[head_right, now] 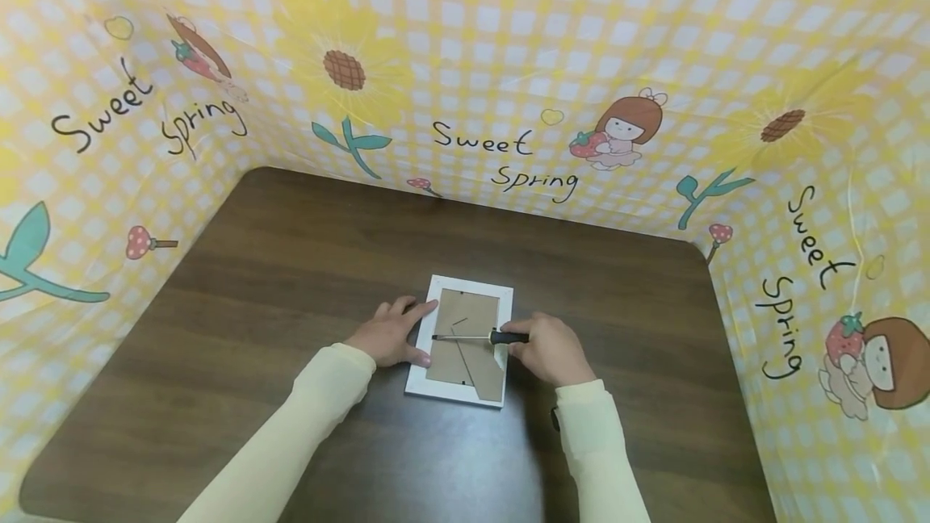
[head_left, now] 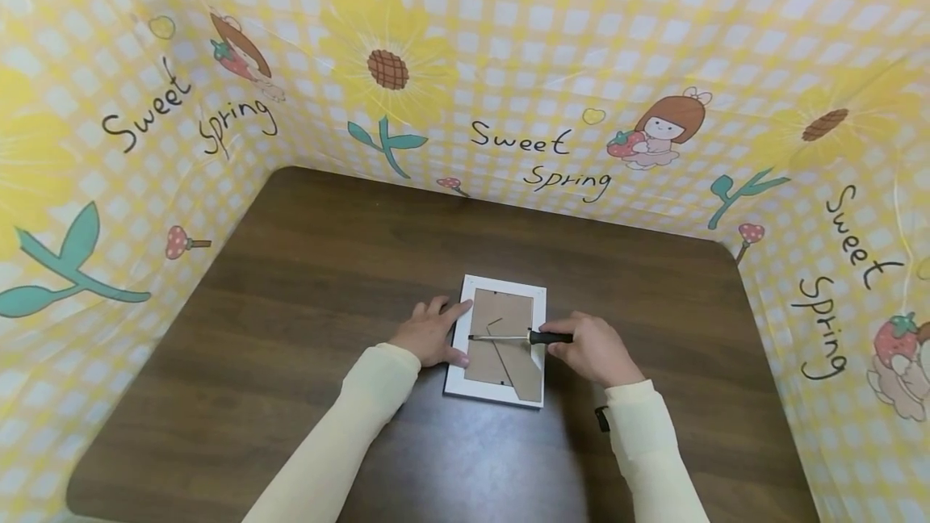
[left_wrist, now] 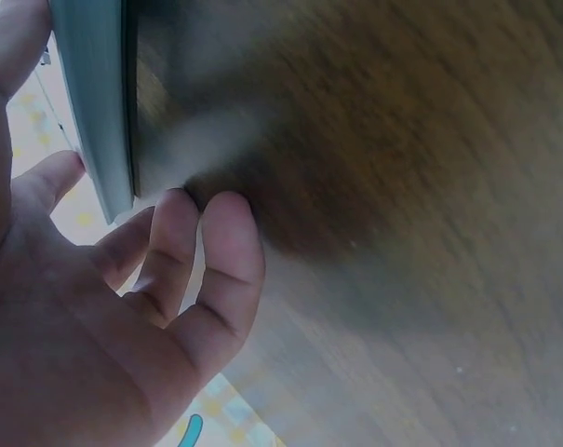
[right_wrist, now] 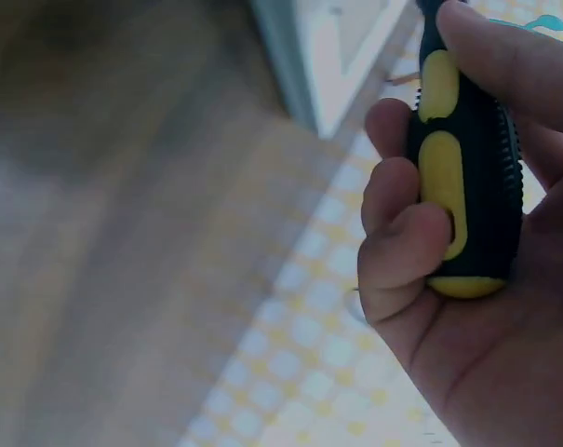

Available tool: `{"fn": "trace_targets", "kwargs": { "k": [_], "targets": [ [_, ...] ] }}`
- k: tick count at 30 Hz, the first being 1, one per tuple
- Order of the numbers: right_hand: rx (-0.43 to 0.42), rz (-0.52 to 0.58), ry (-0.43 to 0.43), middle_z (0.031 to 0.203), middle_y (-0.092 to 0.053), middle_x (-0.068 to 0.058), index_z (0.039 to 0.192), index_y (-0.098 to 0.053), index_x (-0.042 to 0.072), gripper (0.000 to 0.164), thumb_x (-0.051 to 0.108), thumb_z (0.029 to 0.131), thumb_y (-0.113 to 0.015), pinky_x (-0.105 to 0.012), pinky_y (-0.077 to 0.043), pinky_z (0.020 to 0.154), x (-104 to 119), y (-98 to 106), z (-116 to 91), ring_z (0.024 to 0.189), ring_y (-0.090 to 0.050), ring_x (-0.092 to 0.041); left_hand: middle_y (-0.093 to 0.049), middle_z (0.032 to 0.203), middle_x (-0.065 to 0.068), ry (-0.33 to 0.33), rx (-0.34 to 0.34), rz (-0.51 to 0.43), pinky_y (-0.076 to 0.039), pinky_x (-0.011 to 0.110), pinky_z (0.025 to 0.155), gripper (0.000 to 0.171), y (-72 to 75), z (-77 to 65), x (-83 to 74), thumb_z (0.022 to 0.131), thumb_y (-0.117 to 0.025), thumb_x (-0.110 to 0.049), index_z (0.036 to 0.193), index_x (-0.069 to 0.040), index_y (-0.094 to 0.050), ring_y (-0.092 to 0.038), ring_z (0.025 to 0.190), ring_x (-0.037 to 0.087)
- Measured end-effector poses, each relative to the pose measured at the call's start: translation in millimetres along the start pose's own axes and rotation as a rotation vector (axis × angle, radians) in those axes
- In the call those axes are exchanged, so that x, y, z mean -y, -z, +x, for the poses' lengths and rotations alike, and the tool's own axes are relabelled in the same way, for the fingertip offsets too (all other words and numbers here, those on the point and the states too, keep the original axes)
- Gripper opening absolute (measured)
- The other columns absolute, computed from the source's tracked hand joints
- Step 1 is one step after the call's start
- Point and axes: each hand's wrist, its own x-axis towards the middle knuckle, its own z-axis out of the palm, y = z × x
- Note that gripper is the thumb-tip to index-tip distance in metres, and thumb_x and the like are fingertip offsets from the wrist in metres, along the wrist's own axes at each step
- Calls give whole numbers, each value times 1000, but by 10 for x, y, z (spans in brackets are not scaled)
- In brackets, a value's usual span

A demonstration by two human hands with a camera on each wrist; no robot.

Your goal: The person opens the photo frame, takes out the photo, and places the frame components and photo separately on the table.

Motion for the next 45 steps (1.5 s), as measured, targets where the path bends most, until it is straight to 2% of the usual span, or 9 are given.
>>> {"fn": "trace_targets", "kwargs": {
  "k": [4,11,19,26,33,40,43,45],
  "targets": [
    [-31,-29,31,107,-69,-7,119,-76,13,34,12,85,-79,-49,-51,83,198,131,44,97,-65,-27,-27,160,17,-1,9,-5,-47,61,91,98,15,-13,5,80,-84,-48,160,-31,-31,-35,134,40],
    [-67,50,124,111,-66,-7,125,-71,11,36,10,89,-76,-46,-50,85,472,328,117,101,-64,-28,-28,160,17,14,15,-1,-45,61,94,98,24,-18,-19,79,-85,-46,160,-31,-32,-35,135,40],
    [-75,159,151,120,-66,-8,125,-70,11,32,13,93,-74,-46,-49,90,729,376,208,106,-62,-26,-26,160,16,35,28,2,-43,61,98,98,28,6,-37,80,-84,-48,160,-33,-30,-32,139,41],
    [-89,38,201,112,-65,-4,124,-70,11,32,14,92,-74,-44,-50,89,943,394,285,99,-63,-24,-25,161,16,36,39,-4,-44,61,96,98,55,-9,-57,81,-83,-48,161,-33,-28,-31,140,41],
    [-103,-48,265,110,-66,-6,124,-70,10,33,11,91,-74,-42,-52,83,1096,404,356,93,-64,-22,-24,161,15,23,39,1,-45,59,95,98,38,44,-31,81,-83,-49,161,-33,-28,-30,140,42],
    [-110,-84,290,107,-66,-7,123,-71,9,30,10,92,-72,-40,-53,77,1191,407,391,88,-63,-21,-24,161,16,6,34,13,-46,59,93,99,40,65,-20,81,-83,-51,161,-32,-28,-31,138,43],
    [-97,-85,274,109,-66,-7,123,-70,9,30,13,94,-73,-41,-53,79,1194,410,377,90,-64,-22,-25,161,17,6,30,15,-46,60,93,98,49,42,-31,81,-83,-50,161,-31,-29,-31,138,44],
    [-77,-48,247,110,-67,-7,123,-70,9,29,16,95,-72,-41,-53,81,1152,418,343,93,-64,-22,-25,161,16,16,34,20,-46,60,93,99,36,37,-32,80,-83,-50,161,-32,-29,-32,138,44]
  ]
}}
